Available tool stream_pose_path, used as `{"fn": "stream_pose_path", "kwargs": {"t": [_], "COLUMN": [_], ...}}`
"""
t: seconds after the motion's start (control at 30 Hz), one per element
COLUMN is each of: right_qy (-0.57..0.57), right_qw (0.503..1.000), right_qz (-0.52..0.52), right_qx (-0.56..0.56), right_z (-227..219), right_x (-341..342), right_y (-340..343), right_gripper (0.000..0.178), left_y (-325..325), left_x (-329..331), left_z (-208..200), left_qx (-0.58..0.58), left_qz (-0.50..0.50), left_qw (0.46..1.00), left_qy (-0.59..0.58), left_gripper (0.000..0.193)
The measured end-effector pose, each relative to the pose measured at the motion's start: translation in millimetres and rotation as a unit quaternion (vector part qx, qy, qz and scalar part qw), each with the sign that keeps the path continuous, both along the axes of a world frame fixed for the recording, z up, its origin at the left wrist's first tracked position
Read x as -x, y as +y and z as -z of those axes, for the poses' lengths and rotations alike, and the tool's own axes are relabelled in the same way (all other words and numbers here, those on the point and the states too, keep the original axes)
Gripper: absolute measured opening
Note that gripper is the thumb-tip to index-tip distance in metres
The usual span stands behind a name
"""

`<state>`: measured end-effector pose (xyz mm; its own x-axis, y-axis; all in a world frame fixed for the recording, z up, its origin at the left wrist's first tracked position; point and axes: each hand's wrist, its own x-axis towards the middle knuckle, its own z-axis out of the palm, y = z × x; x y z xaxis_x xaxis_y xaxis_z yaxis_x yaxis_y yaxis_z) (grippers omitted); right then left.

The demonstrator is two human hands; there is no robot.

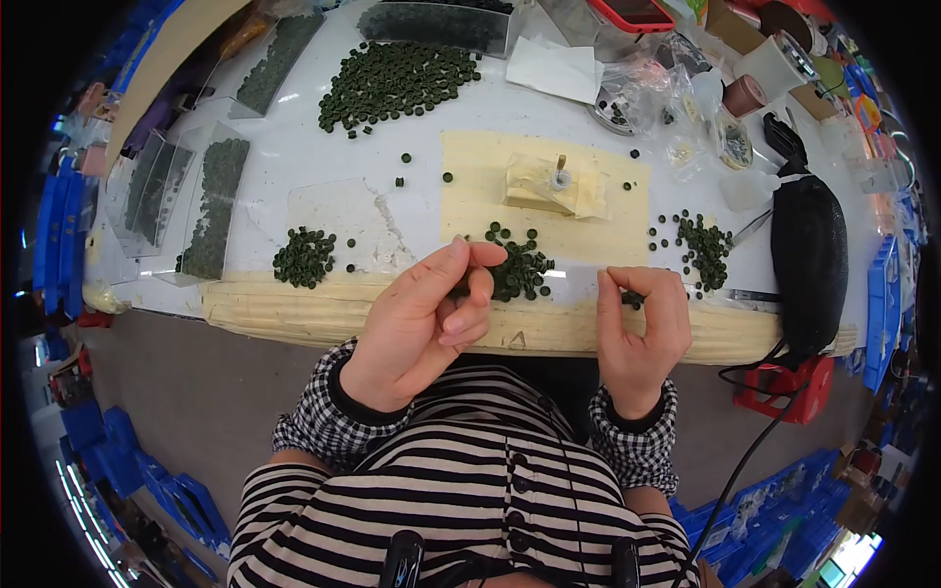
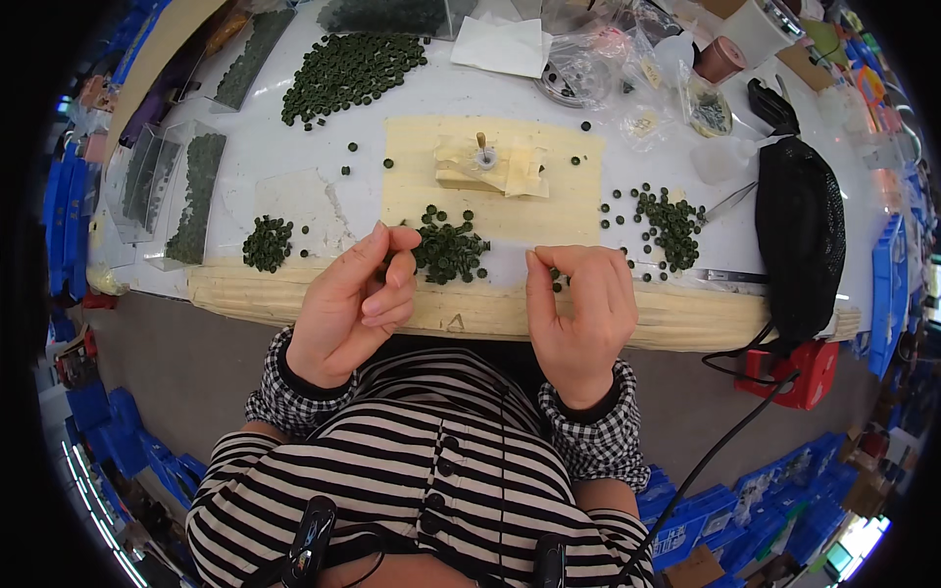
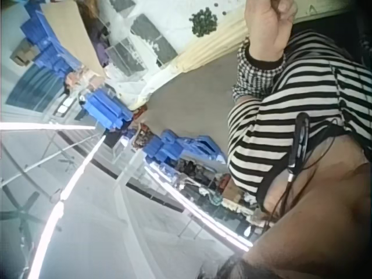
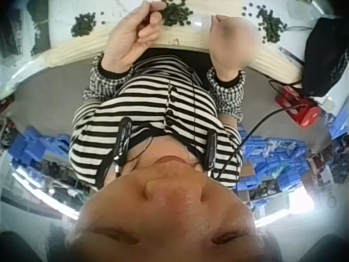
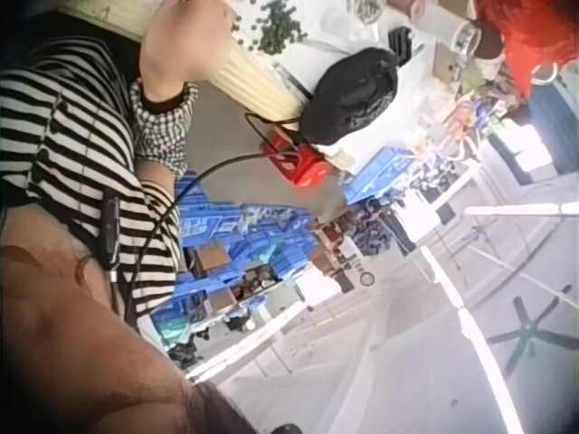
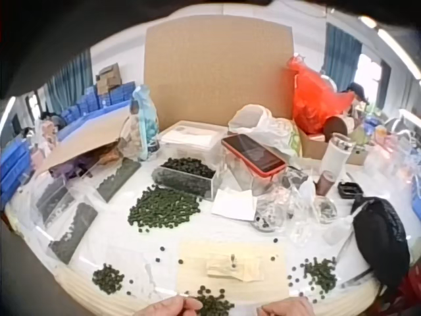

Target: Assembling small green plastic components onto a white base on a production workbench.

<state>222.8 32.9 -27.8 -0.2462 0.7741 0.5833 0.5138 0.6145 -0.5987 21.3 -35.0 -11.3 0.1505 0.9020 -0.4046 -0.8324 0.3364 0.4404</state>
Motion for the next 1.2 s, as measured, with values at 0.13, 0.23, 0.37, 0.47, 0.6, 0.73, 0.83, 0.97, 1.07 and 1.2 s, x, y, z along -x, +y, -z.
{"fn": "stream_pose_path", "kwargs": {"t": [0.13, 0.23, 0.37, 0.47, 0.6, 0.73, 0.83, 0.97, 1.07, 1.2], "right_qy": [0.008, 0.015, 0.025, 0.023, 0.018, 0.016, 0.021, 0.024, 0.048, 0.159], "right_qw": [1.0, 1.0, 1.0, 1.0, 1.0, 1.0, 1.0, 1.0, 0.997, 0.965], "right_qz": [0.002, 0.011, 0.004, 0.0, 0.007, 0.019, 0.013, 0.0, -0.01, -0.053], "right_qx": [0.007, 0.013, 0.012, 0.008, 0.007, 0.014, 0.018, 0.016, 0.055, 0.202], "right_z": [1, 1, 1, 0, 2, 4, 4, 3, 2, 1], "right_x": [-1, -3, 1, 2, -3, -7, -4, 1, 2, -2], "right_y": [-1, 0, 0, 0, 0, 1, 1, 2, -1, -7], "right_gripper": [0.018, 0.017, 0.017, 0.017, 0.017, 0.017, 0.016, 0.016, 0.015, 0.011], "left_y": [8, 12, 24, 34, 35, 23, 12, 0, 0, 4], "left_x": [4, 24, 27, 21, 27, 47, 58, 61, 59, 52], "left_z": [-10, -7, 1, 6, 2, -13, -13, -8, 3, 3], "left_qx": [0.039, -0.082, -0.195, -0.212, -0.205, -0.098, -0.111, -0.129, -0.138, -0.134], "left_qz": [-0.134, -0.099, -0.064, -0.062, -0.085, -0.088, -0.1, -0.007, -0.001, -0.023], "left_qw": [0.984, 0.834, 0.607, 0.593, 0.562, 0.592, 0.613, 0.563, 0.546, 0.551], "left_qy": [0.113, 0.536, 0.768, 0.774, 0.797, 0.795, 0.776, 0.816, 0.826, 0.824], "left_gripper": [0.026, 0.019, 0.01, 0.013, 0.01, 0.012, 0.01, 0.011, 0.013, 0.013]}}
